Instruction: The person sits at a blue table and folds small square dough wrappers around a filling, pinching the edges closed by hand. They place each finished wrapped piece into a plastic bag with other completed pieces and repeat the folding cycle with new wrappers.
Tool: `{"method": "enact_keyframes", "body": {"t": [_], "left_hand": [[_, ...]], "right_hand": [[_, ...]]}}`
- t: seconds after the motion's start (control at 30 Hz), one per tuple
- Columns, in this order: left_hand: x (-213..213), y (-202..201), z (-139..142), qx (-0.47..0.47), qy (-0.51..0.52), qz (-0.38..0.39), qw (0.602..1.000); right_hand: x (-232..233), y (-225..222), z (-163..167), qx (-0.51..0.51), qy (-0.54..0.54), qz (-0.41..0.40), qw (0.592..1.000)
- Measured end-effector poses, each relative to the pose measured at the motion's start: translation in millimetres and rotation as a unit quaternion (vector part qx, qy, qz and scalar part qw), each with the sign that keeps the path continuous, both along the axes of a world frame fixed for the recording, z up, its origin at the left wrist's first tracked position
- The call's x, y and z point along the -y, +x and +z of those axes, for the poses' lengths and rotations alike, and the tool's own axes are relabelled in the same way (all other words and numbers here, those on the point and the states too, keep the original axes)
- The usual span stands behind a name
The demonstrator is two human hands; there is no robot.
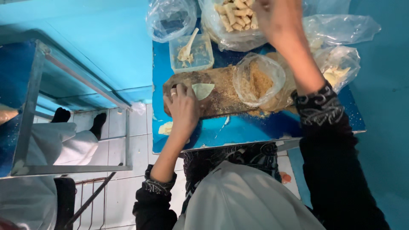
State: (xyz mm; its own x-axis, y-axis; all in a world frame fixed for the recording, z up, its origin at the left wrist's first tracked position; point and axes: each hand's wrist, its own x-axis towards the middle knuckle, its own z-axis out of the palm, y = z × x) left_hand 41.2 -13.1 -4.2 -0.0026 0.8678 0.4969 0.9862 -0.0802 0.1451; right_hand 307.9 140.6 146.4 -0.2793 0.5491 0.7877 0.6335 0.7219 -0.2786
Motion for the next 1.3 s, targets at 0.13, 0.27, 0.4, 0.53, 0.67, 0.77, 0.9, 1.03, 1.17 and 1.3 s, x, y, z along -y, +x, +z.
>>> {"method": "enact_keyframes", "body": {"t": [0.13, 0.27, 0.4, 0.53, 0.67, 0.77, 0.9, 1.03, 1.17, 1.3], "left_hand": [[-1, -2, 1, 0.087, -0.003, -0.063, 0.994], [-12, -3, 7, 0.219, -0.002, -0.103, 0.970], [-33, -2, 24, 0.273, -0.018, -0.117, 0.955], [-35, 0, 41, 0.349, -0.016, -0.161, 0.923], [-27, -7, 47, 0.307, -0.010, -0.149, 0.940], [-24, -13, 42, 0.205, -0.056, -0.072, 0.974], [-15, -7, 26, 0.033, -0.020, -0.023, 0.999], [-12, 17, 8, 0.018, -0.043, -0.013, 0.999], [-21, 23, -4, -0.010, -0.018, 0.017, 1.000], [-18, 9, -5, -0.012, 0.045, 0.047, 0.998]], "right_hand": [[68, 26, 0, 0.011, -0.079, 0.063, 0.995], [106, 30, -31, 0.209, -0.196, 0.076, 0.955], [107, 23, -67, 0.387, -0.203, -0.011, 0.900], [108, 26, -81, 0.410, -0.192, 0.019, 0.891], [109, 22, -89, 0.413, -0.171, 0.000, 0.894], [108, 21, -91, 0.421, -0.176, -0.014, 0.890], [109, 23, -80, 0.370, -0.176, -0.005, 0.912], [118, 26, -61, 0.203, -0.225, 0.013, 0.953], [124, 24, -58, 0.093, -0.250, 0.032, 0.963], [122, 21, -71, 0.022, -0.262, 0.022, 0.965]]}}
